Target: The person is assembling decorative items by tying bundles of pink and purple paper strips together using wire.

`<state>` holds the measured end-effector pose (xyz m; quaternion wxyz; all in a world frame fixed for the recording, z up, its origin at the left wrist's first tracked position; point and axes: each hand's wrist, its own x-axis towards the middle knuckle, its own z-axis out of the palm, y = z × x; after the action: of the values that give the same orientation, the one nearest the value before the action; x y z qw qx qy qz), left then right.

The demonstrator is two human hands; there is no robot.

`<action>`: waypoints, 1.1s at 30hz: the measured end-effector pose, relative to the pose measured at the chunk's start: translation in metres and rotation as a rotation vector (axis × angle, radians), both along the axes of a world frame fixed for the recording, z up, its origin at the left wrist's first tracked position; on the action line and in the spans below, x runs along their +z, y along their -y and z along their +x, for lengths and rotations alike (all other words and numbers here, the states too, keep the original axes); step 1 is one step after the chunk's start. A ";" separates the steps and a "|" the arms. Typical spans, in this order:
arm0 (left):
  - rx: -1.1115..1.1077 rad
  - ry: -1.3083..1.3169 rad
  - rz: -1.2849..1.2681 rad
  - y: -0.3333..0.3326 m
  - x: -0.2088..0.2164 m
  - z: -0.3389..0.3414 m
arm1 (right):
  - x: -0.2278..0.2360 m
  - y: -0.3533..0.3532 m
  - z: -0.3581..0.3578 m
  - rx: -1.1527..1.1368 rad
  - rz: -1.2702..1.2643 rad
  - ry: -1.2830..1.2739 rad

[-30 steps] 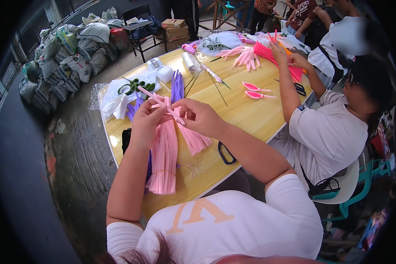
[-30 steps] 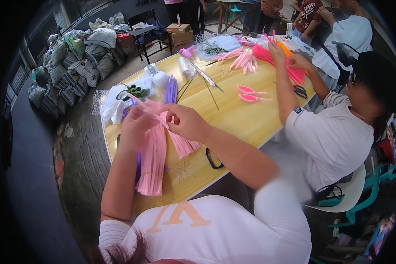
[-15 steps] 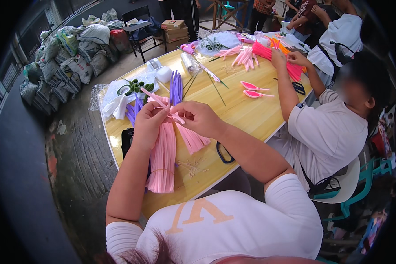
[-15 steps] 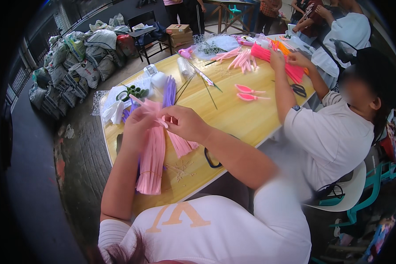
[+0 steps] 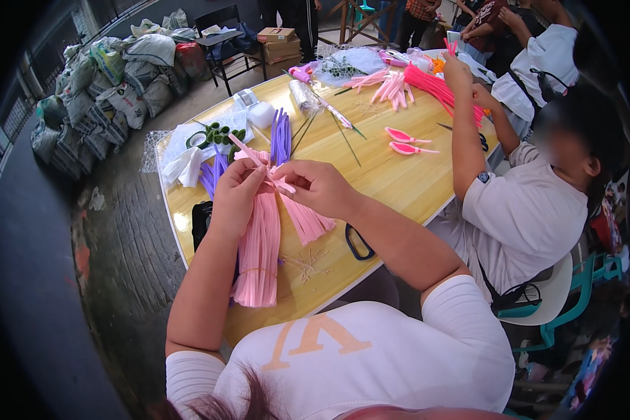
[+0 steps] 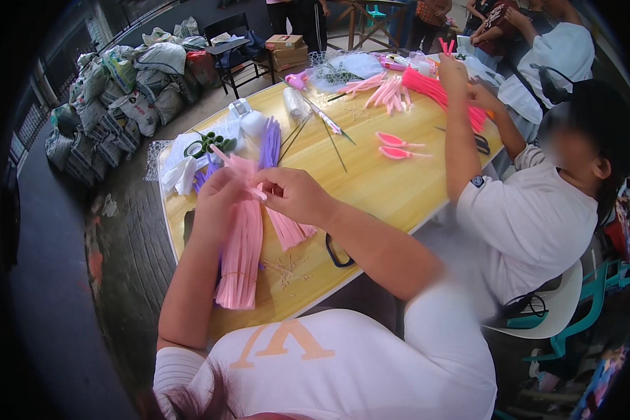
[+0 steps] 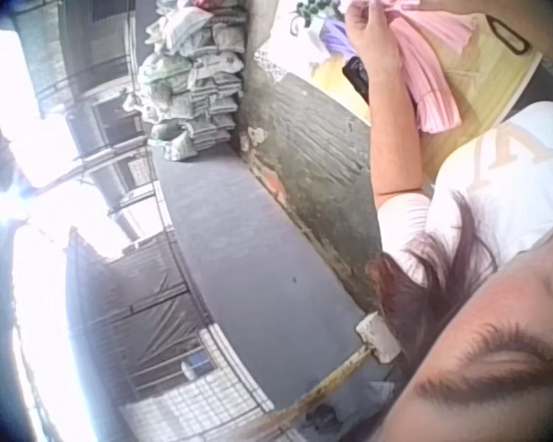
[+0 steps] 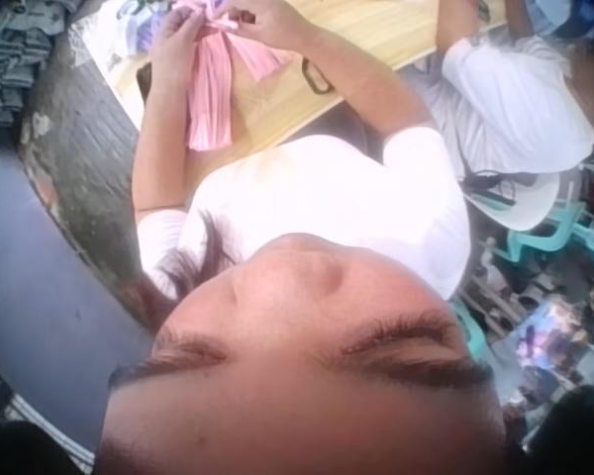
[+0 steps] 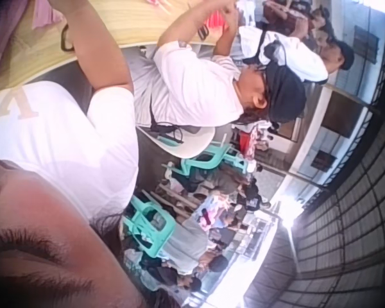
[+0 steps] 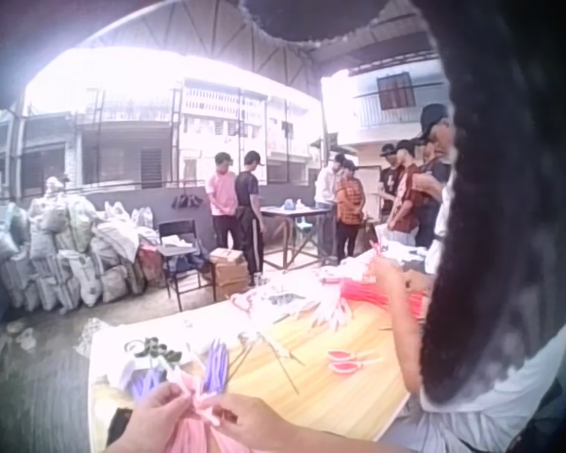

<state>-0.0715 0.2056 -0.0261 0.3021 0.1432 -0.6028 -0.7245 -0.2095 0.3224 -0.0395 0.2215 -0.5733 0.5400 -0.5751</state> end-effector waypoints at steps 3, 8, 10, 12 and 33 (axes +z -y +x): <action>-0.006 -0.004 0.004 0.003 -0.003 0.001 | 0.000 0.001 0.000 0.023 0.014 0.034; 0.005 -0.007 0.010 -0.002 0.003 -0.001 | -0.001 0.000 -0.001 0.035 0.033 0.024; 0.021 -0.018 0.012 -0.004 0.007 -0.001 | 0.001 0.000 0.000 0.031 0.043 0.002; 0.013 -0.008 0.012 -0.002 0.005 0.000 | 0.006 -0.002 0.001 0.021 0.060 -0.032; 0.011 0.013 -0.054 -0.004 0.007 0.000 | 0.009 -0.005 -0.001 -0.027 0.007 -0.110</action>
<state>-0.0713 0.2099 -0.0189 0.3059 0.1434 -0.6233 -0.7053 -0.2104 0.3277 -0.0302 0.1854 -0.5961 0.5609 -0.5437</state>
